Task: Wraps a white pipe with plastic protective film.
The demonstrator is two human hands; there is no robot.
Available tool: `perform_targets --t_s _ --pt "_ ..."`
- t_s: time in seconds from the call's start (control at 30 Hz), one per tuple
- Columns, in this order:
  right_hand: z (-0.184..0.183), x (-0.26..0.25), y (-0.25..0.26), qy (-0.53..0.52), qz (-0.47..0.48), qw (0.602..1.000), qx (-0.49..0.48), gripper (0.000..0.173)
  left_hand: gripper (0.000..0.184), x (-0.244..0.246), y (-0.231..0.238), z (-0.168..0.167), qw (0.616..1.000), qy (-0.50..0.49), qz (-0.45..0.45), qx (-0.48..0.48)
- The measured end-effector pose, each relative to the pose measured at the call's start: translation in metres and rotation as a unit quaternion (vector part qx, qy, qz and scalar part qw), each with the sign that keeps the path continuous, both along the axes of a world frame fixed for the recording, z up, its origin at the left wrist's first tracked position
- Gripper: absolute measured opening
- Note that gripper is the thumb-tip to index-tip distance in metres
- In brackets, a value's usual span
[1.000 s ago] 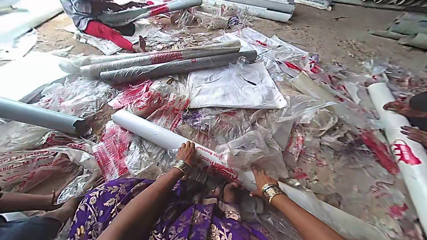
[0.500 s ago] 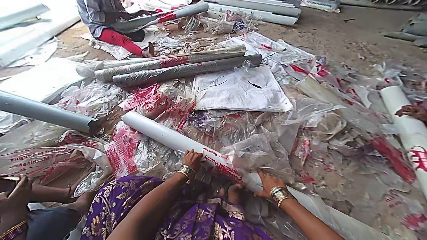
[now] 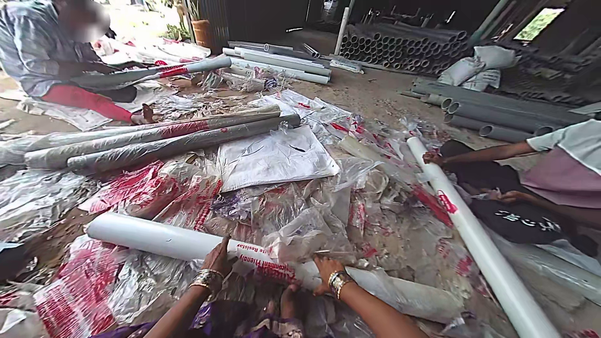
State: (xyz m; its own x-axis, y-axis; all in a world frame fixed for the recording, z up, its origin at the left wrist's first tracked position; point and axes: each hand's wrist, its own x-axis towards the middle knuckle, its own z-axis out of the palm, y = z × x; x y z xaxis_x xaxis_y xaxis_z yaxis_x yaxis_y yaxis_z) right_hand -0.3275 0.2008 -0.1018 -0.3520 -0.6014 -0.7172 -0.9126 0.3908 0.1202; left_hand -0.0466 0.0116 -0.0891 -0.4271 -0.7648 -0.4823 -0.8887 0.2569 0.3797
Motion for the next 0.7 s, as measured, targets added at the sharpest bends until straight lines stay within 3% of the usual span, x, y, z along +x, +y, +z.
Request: perform_targets --t_s 0.13,0.3,0.57,0.7 --pt "-0.003 -0.002 0.0 -0.005 -0.001 1.0 -0.005 0.114 0.08 -0.014 0.013 -0.007 0.993 -0.084 -0.078 -0.016" --pt "-0.005 -0.005 0.001 -0.003 0.001 1.0 -0.009 0.113 0.062 -0.022 0.023 -0.015 0.986 -0.126 -0.08 -0.077" --pt "-0.004 -0.003 0.001 0.005 0.006 1.0 -0.011 0.116 0.056 -0.014 0.019 -0.019 0.986 -0.136 -0.083 -0.041" --pt "-0.003 0.0 0.0 0.015 0.007 1.0 -0.006 0.116 0.042 -0.009 0.018 -0.017 0.983 -0.132 -0.121 -0.023"
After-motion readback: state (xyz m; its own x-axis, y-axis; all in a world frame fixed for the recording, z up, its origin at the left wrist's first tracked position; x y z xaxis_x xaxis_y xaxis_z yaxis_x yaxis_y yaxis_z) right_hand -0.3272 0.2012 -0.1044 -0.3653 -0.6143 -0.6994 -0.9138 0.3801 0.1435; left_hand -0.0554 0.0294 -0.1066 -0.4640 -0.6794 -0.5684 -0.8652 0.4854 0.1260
